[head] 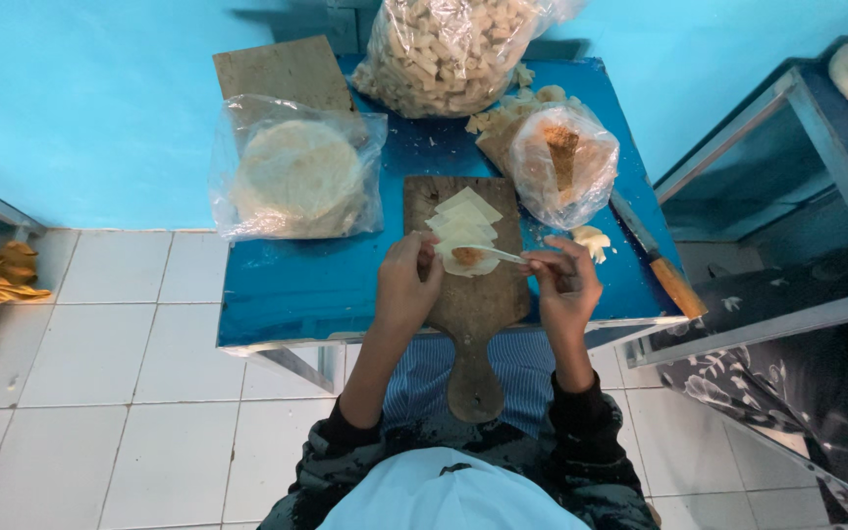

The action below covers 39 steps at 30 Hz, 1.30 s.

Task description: The person sits at a blue table and assembles filled snack pastries. They take thin square wrappers from a stack, spoon brown filling from a plastic bag onto a wrapper, fold the wrapper over the filling into a triangle, and stack the folded pieces on a wooden paddle board, repeating the cycle.

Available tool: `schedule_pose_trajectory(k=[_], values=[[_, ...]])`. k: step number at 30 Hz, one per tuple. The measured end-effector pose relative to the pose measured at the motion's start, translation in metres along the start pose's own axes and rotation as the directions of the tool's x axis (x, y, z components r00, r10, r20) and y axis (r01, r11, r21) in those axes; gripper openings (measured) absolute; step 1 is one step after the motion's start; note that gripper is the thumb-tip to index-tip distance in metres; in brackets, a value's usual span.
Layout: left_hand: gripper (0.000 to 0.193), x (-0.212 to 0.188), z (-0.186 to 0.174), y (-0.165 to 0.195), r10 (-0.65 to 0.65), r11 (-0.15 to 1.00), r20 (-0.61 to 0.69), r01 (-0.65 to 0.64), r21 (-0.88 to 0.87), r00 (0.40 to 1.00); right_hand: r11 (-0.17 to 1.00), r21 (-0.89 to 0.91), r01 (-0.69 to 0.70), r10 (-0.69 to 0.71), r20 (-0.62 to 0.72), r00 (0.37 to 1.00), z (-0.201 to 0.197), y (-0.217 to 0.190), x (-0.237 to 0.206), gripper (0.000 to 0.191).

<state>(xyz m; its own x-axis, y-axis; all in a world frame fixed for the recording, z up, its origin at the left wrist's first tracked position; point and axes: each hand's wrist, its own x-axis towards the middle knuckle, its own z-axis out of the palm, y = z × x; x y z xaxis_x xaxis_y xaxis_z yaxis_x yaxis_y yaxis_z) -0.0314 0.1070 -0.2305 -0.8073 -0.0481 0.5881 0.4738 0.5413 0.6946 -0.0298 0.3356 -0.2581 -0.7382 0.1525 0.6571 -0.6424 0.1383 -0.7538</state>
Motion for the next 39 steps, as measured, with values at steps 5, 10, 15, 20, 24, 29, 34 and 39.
schedule_pose_trajectory(k=[5, 10, 15, 20, 24, 29, 34, 39], values=[[0.022, -0.002, -0.001, 0.001, 0.040, 0.999, -0.023, -0.040, -0.003, 0.999, 0.999, -0.015, 0.028, -0.028, -0.017, 0.999, 0.001, 0.003, -0.001, 0.032], [0.020, -0.003, -0.001, 0.002, 0.035, 0.999, -0.008, -0.035, 0.008, 0.999, 1.000, 0.009, -0.002, 0.002, -0.034, 0.999, 0.003, 0.002, -0.004, 0.032], [0.020, -0.003, 0.000, 0.002, 0.035, 0.999, -0.006, -0.035, -0.002, 0.999, 0.999, -0.040, 0.036, -0.037, -0.033, 0.999, 0.002, -0.002, -0.004, 0.033], [0.021, -0.003, -0.001, 0.003, 0.024, 0.999, -0.001, -0.024, -0.039, 1.000, 0.999, 0.014, -0.033, 0.034, -0.084, 0.996, 0.001, 0.000, -0.002, 0.034], [0.024, -0.002, -0.002, 0.006, 0.120, 0.992, 0.001, -0.120, -0.029, 0.993, 0.991, 0.130, 0.035, -0.010, -0.185, 0.983, -0.012, 0.003, 0.008, 0.032], [0.022, -0.001, -0.002, 0.012, 0.102, 0.991, 0.067, -0.095, -0.099, 0.993, 0.969, -0.148, 0.199, -0.243, -0.398, 0.885, -0.045, -0.003, 0.054, 0.032], [0.014, -0.001, 0.000, 0.011, 0.170, 0.982, 0.054, -0.165, -0.092, 0.984, 0.804, -0.595, -0.013, -0.183, -0.268, 0.946, -0.035, -0.020, 0.087, 0.032], [0.013, 0.000, 0.002, 0.005, 0.200, 0.978, 0.082, -0.193, -0.083, 0.976, 0.483, -0.868, 0.113, -0.278, -0.029, 0.960, 0.003, -0.034, 0.051, 0.044]])
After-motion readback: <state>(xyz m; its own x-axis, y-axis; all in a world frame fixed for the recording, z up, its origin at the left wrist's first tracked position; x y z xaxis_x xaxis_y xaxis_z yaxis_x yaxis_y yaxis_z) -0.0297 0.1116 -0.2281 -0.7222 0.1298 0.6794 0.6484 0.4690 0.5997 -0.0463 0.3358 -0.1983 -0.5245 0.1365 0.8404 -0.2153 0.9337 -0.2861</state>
